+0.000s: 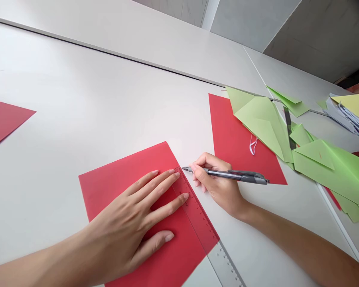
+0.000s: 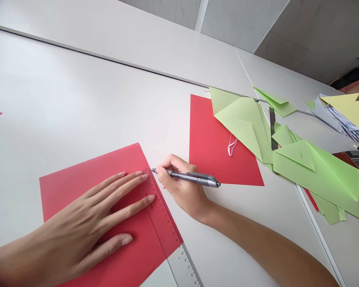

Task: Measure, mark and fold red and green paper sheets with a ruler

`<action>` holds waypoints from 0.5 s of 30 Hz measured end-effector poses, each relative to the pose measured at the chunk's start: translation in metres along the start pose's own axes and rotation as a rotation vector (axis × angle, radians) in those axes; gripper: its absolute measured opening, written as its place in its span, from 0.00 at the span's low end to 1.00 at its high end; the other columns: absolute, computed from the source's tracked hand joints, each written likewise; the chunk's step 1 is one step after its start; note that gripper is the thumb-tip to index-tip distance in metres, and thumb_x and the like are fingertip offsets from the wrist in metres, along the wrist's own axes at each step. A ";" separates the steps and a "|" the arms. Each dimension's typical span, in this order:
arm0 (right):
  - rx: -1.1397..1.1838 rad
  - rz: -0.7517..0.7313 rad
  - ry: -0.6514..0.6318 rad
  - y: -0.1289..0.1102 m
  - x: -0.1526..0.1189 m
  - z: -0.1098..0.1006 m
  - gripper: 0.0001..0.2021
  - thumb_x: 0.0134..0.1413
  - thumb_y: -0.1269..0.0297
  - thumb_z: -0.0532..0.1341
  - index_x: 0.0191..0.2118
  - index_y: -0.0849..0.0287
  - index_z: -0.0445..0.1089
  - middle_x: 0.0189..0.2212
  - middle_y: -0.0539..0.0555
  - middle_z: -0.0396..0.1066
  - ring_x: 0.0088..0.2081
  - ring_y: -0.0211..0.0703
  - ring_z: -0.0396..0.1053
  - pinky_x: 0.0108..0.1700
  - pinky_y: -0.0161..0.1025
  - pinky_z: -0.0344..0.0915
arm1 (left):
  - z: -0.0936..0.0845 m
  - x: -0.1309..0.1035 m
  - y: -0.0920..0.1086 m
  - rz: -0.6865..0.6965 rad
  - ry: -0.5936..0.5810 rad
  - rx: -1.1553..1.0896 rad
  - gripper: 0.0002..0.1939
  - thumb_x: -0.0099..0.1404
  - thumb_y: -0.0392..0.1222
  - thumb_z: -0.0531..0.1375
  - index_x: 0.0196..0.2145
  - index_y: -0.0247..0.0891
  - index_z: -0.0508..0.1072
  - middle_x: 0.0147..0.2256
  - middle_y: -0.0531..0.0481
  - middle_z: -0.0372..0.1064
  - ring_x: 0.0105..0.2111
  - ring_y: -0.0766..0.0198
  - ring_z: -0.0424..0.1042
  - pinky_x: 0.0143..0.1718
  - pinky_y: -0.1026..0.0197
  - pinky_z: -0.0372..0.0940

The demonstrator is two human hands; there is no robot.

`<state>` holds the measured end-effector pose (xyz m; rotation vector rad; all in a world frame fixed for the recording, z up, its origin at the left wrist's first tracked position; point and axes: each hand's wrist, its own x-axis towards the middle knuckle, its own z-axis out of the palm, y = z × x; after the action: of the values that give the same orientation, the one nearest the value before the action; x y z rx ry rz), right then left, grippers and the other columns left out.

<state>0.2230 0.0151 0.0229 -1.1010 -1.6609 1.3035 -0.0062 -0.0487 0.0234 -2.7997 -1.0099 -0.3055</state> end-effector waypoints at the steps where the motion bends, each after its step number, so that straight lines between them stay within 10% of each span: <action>1: -0.005 0.001 -0.001 0.000 0.000 0.000 0.12 0.65 0.62 0.59 0.29 0.58 0.64 0.22 0.44 0.65 0.22 0.31 0.61 0.24 0.30 0.59 | 0.000 0.000 0.000 0.000 -0.002 0.001 0.32 0.72 0.55 0.47 0.69 0.42 0.50 0.67 0.42 0.52 0.63 0.44 0.60 0.52 0.46 0.69; 15: -0.029 0.001 -0.002 -0.001 0.001 0.001 0.12 0.65 0.62 0.59 0.29 0.57 0.63 0.22 0.44 0.64 0.23 0.31 0.61 0.26 0.30 0.58 | 0.002 0.000 -0.002 0.007 0.008 0.024 0.32 0.72 0.54 0.47 0.69 0.41 0.49 0.66 0.41 0.53 0.63 0.45 0.61 0.51 0.46 0.71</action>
<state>0.2218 0.0158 0.0241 -1.1179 -1.6854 1.2850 -0.0071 -0.0469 0.0218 -2.7778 -0.9954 -0.3014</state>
